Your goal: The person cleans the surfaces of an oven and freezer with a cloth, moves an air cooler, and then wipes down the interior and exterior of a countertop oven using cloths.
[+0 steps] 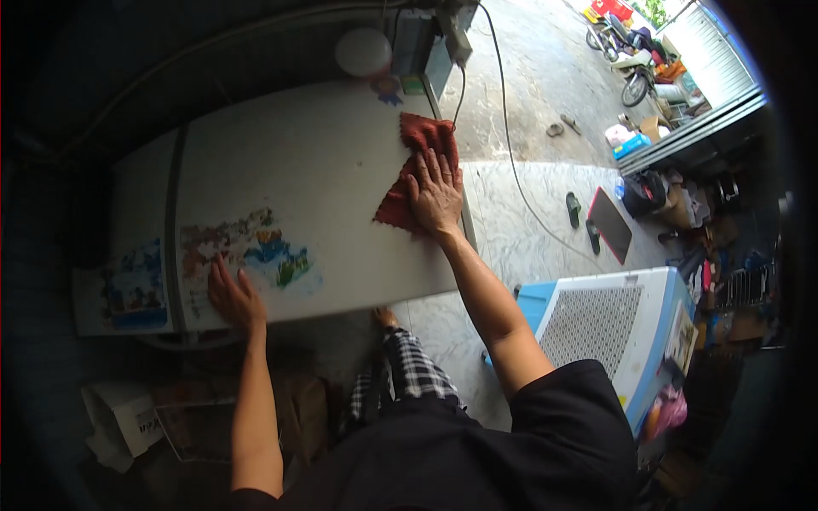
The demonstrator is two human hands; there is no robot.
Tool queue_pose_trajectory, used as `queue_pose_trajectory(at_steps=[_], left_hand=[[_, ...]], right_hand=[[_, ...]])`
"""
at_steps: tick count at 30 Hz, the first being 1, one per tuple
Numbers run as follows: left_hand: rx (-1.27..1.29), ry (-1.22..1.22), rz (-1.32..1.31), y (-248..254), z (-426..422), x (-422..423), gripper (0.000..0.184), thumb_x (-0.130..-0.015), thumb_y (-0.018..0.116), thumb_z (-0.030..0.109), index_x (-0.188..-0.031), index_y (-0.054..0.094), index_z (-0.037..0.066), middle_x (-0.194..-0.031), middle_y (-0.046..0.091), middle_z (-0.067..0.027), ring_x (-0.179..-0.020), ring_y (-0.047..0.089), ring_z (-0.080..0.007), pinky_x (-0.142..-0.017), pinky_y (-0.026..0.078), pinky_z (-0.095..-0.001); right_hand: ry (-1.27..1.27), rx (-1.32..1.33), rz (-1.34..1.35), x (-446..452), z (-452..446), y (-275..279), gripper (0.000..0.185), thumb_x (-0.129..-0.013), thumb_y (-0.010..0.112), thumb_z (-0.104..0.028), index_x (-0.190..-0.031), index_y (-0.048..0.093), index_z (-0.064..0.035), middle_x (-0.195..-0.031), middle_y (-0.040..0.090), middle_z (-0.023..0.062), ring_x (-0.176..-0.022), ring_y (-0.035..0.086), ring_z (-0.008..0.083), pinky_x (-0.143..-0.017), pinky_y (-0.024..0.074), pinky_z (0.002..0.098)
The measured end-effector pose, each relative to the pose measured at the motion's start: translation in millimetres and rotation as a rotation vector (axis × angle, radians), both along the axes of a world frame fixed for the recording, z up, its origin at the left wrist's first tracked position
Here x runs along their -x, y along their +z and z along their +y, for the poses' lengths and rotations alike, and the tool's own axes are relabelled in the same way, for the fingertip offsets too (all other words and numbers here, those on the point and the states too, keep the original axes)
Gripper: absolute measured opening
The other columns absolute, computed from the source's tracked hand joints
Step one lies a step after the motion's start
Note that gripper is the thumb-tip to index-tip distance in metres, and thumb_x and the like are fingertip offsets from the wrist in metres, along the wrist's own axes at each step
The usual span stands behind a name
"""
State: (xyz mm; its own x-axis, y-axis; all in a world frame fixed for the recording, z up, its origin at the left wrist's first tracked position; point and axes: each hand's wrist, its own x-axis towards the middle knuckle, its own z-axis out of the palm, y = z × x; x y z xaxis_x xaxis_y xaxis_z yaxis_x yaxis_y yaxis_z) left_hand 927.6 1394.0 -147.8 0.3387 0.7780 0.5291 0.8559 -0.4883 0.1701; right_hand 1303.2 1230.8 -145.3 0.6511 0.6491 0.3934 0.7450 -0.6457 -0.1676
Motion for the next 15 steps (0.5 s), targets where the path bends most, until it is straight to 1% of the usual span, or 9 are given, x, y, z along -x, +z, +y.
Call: queue_pose_trajectory(at_steps=[3,5,6,7,9,10,11,13,15], left_hand=[[0.022,-0.007,-0.020,-2.6,0.7,-2.0,0.049,-0.100,0.049,0.028,-0.146,0.041,0.012,-0.144,0.046,-0.0101,-0.131,0.043,-0.0307,-0.108,0.032,-0.0455],[-0.046,-0.029,-0.044,-5.3,0.6,0.3,0.049,-0.100,0.050,0.030,-0.145,0.042,0.014,-0.144,0.046,-0.0088,-0.131,0.043,-0.0293,-0.107,0.033,-0.0452],[-0.049,-0.049,-0.047,-7.5,0.0,4.7,0.049,-0.100,0.050,0.030,-0.145,0.042,0.014,-0.144,0.046,-0.0088,-0.131,0.043,-0.0293,-0.107,0.033,-0.0452],[-0.048,-0.022,0.007,-10.0,1.9,4.3,0.049,-0.100,0.051,0.031,-0.146,0.042,0.016,-0.145,0.045,-0.0087,-0.132,0.042,-0.0288,-0.107,0.033,-0.0449],[-0.059,-0.029,0.054,-14.5,7.8,1.3,0.049,-0.100,0.051,0.032,-0.146,0.042,0.017,-0.146,0.044,-0.0087,-0.133,0.041,-0.0284,-0.107,0.033,-0.0446],[-0.083,-0.056,0.050,-17.0,9.4,3.5,0.049,-0.100,0.051,0.032,-0.146,0.041,0.017,-0.147,0.043,-0.0085,-0.134,0.040,-0.0282,-0.107,0.033,-0.0445],[-0.106,-0.086,0.046,-19.9,10.6,5.8,0.049,-0.100,0.050,0.032,-0.146,0.041,0.018,-0.148,0.042,-0.0083,-0.135,0.039,-0.0281,-0.108,0.032,-0.0444],[-0.117,-0.180,0.019,-22.4,12.8,8.2,0.049,-0.101,0.049,0.031,-0.147,0.040,0.016,-0.149,0.040,-0.0098,-0.137,0.037,-0.0302,-0.110,0.031,-0.0450],[-0.135,-0.274,-0.045,-17.4,3.9,11.8,0.049,-0.102,0.048,0.030,-0.147,0.039,0.015,-0.151,0.035,-0.0138,-0.138,0.034,-0.0337,-0.112,0.029,-0.0472]], right_hand=[[-0.042,0.002,-0.013,34.8,-39.2,-7.1,0.056,-0.098,0.042,-0.047,-0.146,0.043,-0.0189,-0.155,0.037,0.0041,-0.143,0.031,0.0239,-0.118,0.0132,0.0531],[-0.120,0.043,-0.052,57.2,-64.1,-3.3,0.054,-0.099,0.042,-0.046,-0.146,0.044,-0.0211,-0.155,0.036,-0.0001,-0.144,0.031,0.0229,-0.116,0.0127,0.0597],[-0.165,0.066,-0.080,66.2,-73.6,-3.9,0.053,-0.097,0.044,-0.047,-0.145,0.045,-0.0228,-0.155,0.037,-0.0024,-0.144,0.030,0.0210,-0.112,0.0121,0.0653],[-0.191,0.058,-0.084,73.3,-80.7,-3.6,0.053,-0.097,0.044,-0.047,-0.145,0.045,-0.0228,-0.155,0.037,-0.0024,-0.144,0.030,0.0210,-0.112,0.0121,0.0653],[-0.262,-0.043,0.007,85.7,-91.9,-6.1,0.055,-0.096,0.046,-0.046,-0.144,0.046,-0.0215,-0.153,0.040,-0.0001,-0.143,0.030,0.0223,-0.110,0.0093,0.0698],[-0.317,-0.057,0.001,92.1,-94.6,-9.0,0.052,-0.094,0.048,-0.045,-0.141,0.050,-0.0225,-0.151,0.041,0.0000,-0.141,0.032,0.0237,-0.109,0.0136,0.0679],[-0.361,-0.112,-0.057,98.8,-98.0,-11.8,0.046,-0.093,0.050,-0.041,-0.135,0.056,-0.0225,-0.147,0.044,-0.0004,-0.136,0.037,0.0244,-0.105,0.0227,0.0608],[-0.409,-0.260,-0.041,110.4,-105.0,-13.7,0.039,-0.090,0.054,-0.030,-0.128,0.061,-0.0219,-0.135,0.050,-0.0010,-0.126,0.042,0.0238,-0.099,0.0304,0.0517],[-0.418,-0.295,0.043,124.5,-124.5,-7.0,0.039,-0.085,0.056,-0.018,-0.123,0.063,-0.0208,-0.120,0.052,-0.0004,-0.116,0.045,0.0237,-0.094,0.0347,0.0441]])
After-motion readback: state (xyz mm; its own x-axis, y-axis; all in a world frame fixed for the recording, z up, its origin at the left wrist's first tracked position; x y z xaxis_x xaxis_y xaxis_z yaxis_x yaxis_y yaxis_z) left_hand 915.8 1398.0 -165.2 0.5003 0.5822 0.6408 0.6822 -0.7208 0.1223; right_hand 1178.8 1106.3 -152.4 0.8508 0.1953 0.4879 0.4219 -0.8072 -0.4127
